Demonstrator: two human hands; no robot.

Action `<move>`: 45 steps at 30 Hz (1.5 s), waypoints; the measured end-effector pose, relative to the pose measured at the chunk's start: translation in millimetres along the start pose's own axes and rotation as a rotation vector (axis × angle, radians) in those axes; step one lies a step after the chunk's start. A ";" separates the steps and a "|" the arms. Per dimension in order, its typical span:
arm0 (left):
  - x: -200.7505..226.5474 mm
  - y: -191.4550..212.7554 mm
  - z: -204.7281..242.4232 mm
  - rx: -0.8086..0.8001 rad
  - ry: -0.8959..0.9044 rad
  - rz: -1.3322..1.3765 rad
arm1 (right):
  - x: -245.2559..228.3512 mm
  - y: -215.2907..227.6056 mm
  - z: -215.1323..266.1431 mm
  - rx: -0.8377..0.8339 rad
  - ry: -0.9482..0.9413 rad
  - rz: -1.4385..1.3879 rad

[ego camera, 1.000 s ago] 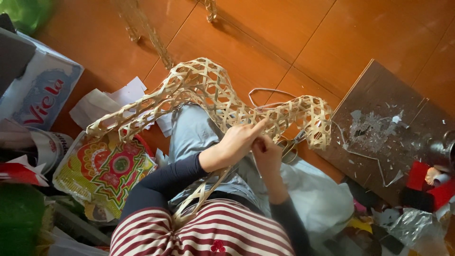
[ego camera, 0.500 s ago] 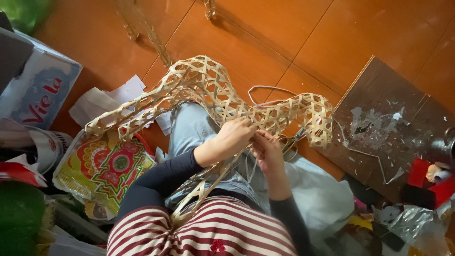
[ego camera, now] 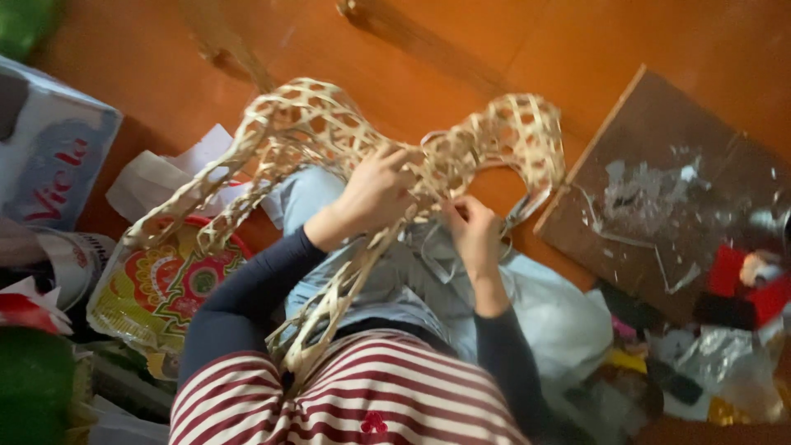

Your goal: Assembling and weaving a decorative animal figure using bamboo strips and tape.

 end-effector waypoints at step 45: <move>-0.1 -57.5 -24.1 -0.407 0.274 0.427 | 24.8 42.3 78.0 -0.490 -0.043 0.239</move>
Point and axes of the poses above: each hand's wrist, its own z-axis away from the middle knuckle, its own y-axis out of the back of the hand, x = y × z, the point moved 2 cm from there along -z, towards the middle knuckle, and after that the axes turned 4 degrees about y, right-handed, at the moved point
